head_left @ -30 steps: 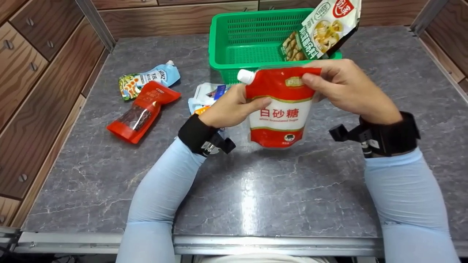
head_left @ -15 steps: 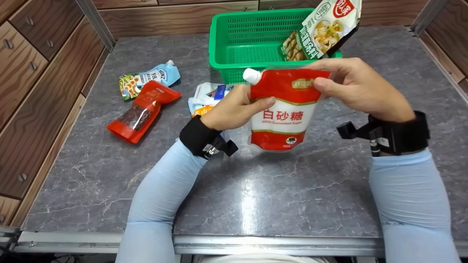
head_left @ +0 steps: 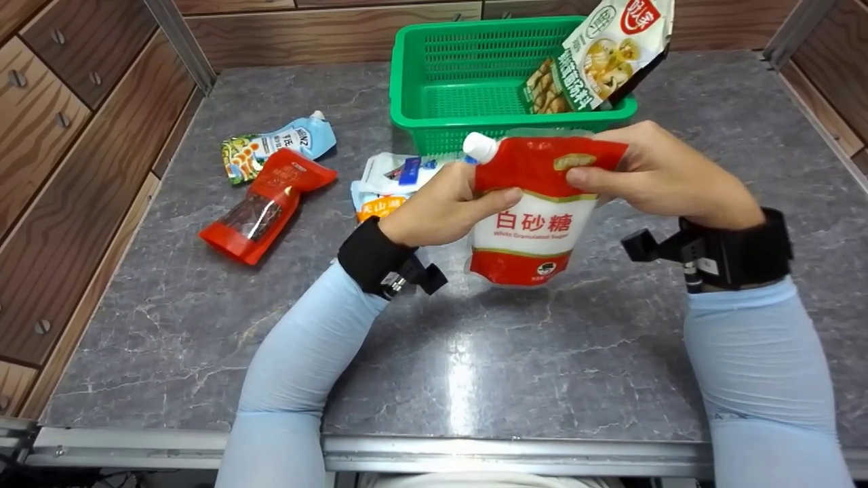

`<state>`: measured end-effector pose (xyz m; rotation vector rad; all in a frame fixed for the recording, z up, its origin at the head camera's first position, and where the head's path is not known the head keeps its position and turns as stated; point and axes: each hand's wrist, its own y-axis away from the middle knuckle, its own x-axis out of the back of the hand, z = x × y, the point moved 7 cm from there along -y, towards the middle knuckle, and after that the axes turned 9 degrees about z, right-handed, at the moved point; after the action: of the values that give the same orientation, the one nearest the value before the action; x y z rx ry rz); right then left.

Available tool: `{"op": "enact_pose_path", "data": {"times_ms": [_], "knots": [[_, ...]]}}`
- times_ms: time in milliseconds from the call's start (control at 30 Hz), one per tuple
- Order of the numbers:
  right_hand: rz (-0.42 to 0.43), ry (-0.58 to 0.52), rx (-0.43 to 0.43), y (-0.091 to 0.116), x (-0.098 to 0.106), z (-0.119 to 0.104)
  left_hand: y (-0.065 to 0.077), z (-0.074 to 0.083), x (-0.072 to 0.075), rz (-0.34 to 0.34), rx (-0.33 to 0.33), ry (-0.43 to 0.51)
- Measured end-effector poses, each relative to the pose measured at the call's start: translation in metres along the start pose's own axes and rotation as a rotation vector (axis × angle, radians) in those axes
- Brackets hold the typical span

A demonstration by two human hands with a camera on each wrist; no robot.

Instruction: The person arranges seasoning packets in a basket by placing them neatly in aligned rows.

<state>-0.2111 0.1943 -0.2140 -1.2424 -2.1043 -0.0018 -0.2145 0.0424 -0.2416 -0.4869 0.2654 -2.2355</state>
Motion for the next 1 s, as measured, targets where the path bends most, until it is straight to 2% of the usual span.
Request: {"op": "enact_pose_path", "data": {"times_ms": [367,500,633,733,867,933,1000], "knots": [[0.0,0.037,0.072,-0.003,-0.002,-0.013,-0.002,-0.009,0.003,-0.018,0.048,-0.011],[-0.003,0.029,0.038,-0.003,-0.001,-0.003,-0.001,-0.011,0.008,-0.025,0.066,-0.026],[0.004,0.051,0.037,-0.002,0.001,0.002,0.0,-0.011,0.019,-0.026,0.043,-0.038],[0.015,0.079,0.054,-0.001,0.004,0.001,0.002,-0.011,0.032,0.001,0.024,-0.041],[0.027,0.081,0.016,0.0,0.01,0.016,0.003,-0.012,0.049,0.06,0.025,-0.036],[0.034,0.072,-0.017,0.001,0.012,0.022,0.002,-0.014,0.058,0.112,0.035,-0.035],[0.044,0.073,-0.035,0.002,0.014,0.025,0.001,-0.018,0.069,0.194,0.049,-0.035]]}}
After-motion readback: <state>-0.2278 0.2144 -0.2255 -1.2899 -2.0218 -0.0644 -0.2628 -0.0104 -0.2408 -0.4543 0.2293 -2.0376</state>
